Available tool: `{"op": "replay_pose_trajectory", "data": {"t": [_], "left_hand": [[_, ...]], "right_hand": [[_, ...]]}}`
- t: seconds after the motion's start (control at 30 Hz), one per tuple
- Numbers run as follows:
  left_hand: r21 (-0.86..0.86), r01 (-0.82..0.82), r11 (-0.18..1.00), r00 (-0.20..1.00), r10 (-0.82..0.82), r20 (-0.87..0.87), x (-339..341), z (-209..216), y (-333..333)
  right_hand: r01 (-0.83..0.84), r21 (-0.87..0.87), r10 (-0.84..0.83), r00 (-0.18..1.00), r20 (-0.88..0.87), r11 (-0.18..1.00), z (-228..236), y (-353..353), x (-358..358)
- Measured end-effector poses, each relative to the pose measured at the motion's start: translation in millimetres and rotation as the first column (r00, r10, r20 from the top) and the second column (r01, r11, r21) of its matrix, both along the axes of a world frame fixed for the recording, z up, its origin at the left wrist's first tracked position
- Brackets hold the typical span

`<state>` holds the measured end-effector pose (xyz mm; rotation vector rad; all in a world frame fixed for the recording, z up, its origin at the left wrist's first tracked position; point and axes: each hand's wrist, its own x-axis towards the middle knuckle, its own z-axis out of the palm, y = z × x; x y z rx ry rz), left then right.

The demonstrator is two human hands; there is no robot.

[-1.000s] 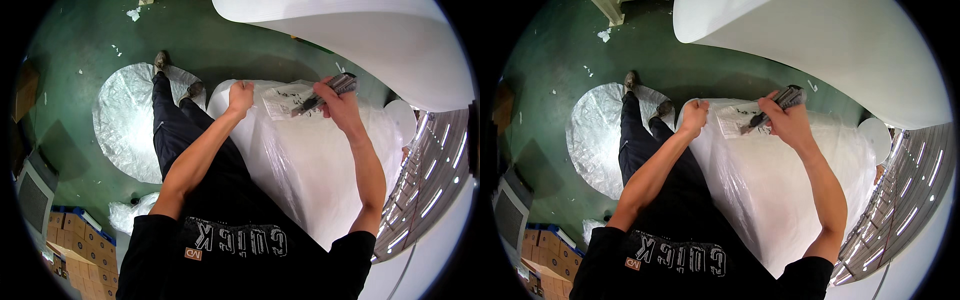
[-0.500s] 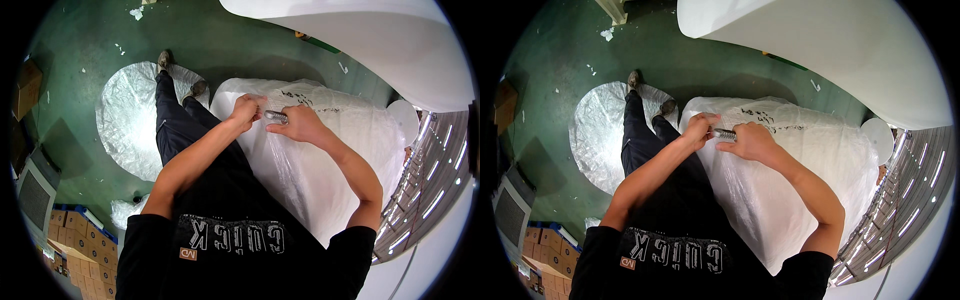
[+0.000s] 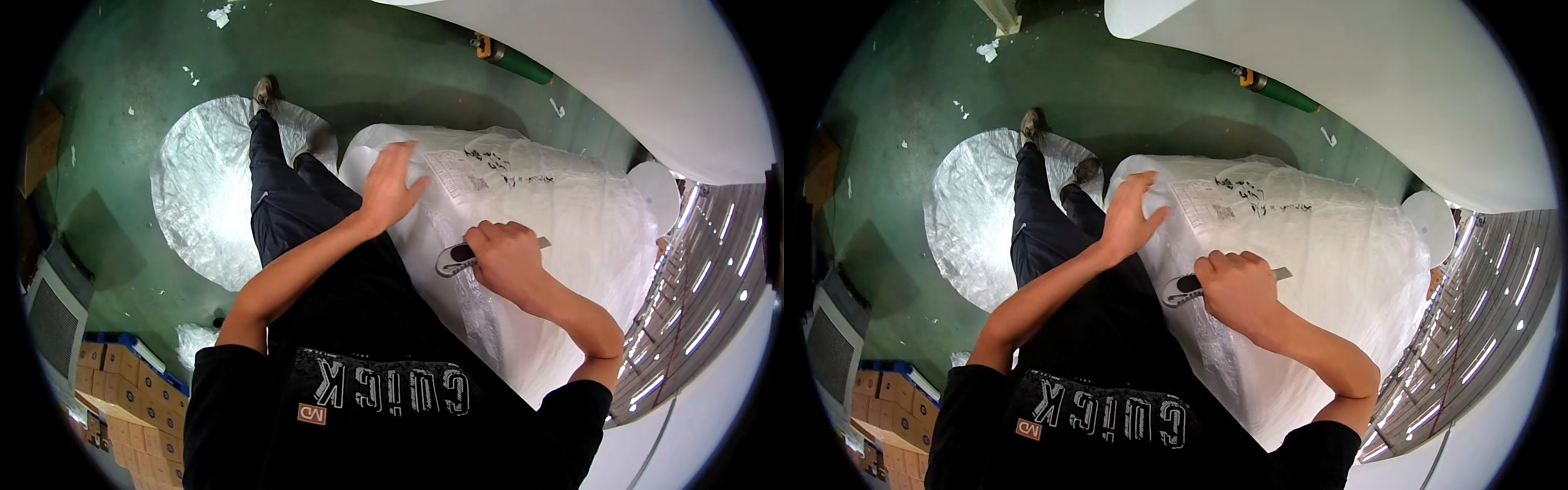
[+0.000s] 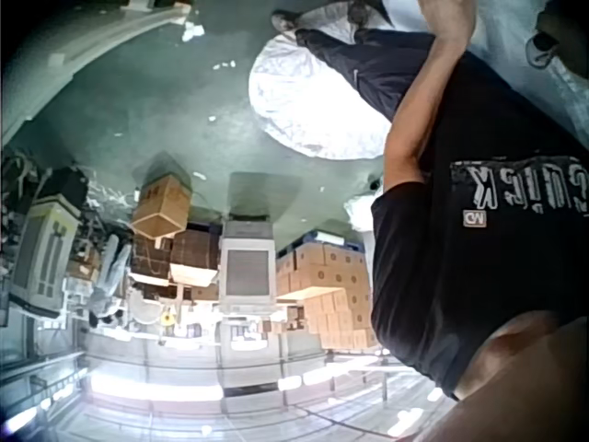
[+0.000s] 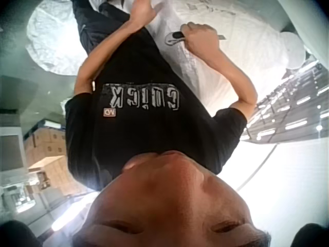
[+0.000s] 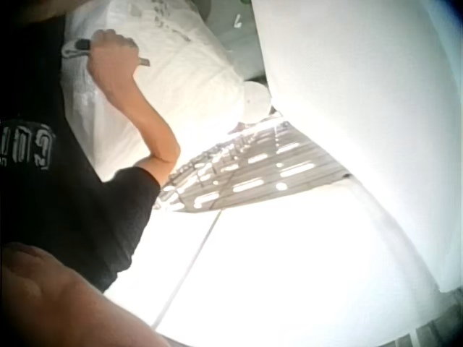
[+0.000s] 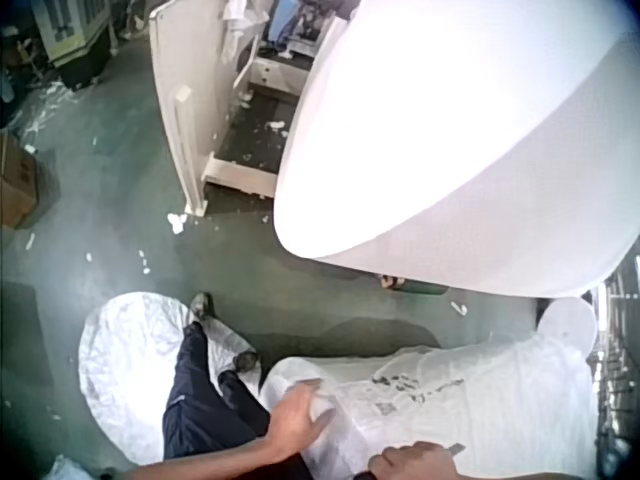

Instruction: The person uses a utility knife to cut through plastic wrapping on large industrial paper rolls and later writes on the side of a roll with a marker.

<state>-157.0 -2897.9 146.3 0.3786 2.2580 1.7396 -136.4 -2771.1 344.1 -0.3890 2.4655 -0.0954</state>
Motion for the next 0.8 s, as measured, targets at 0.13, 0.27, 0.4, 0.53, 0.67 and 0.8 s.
{"op": "replay_pose_trajectory", "data": {"t": [0.13,0.27,0.4,0.53,0.67,0.8], "left_hand": [[0.053,0.404,0.913,0.859,-0.359,-0.364,-15.8,22.6,9.7],[-0.032,0.512,0.858,0.729,-0.454,-0.512,-24.2,9.8,33.4],[-0.049,0.518,0.854,0.731,-0.472,-0.493,-25.2,13.3,48.2],[-0.063,0.534,0.843,0.743,-0.503,-0.442,-31.0,5.0,58.0],[-0.134,0.537,0.833,0.695,-0.527,-0.490,-36.0,-8.4,63.5],[-0.157,0.522,0.838,0.710,-0.529,-0.465,-35.8,-4.2,67.7]], "right_hand": [[0.080,0.093,-0.078,0.997,-0.030,0.992,18.3,14.3,0.2],[0.218,0.129,-0.213,0.976,-0.052,0.967,30.6,29.0,-2.9],[0.347,0.130,-0.345,0.938,-0.039,0.929,34.0,46.5,-4.4],[0.474,0.156,-0.475,0.879,-0.030,0.867,30.0,65.1,-14.3],[0.563,0.333,-0.619,0.781,0.086,0.756,25.7,83.4,-23.7],[0.617,0.160,-0.626,0.780,0.009,0.770,-4.7,84.4,-17.8]]}}
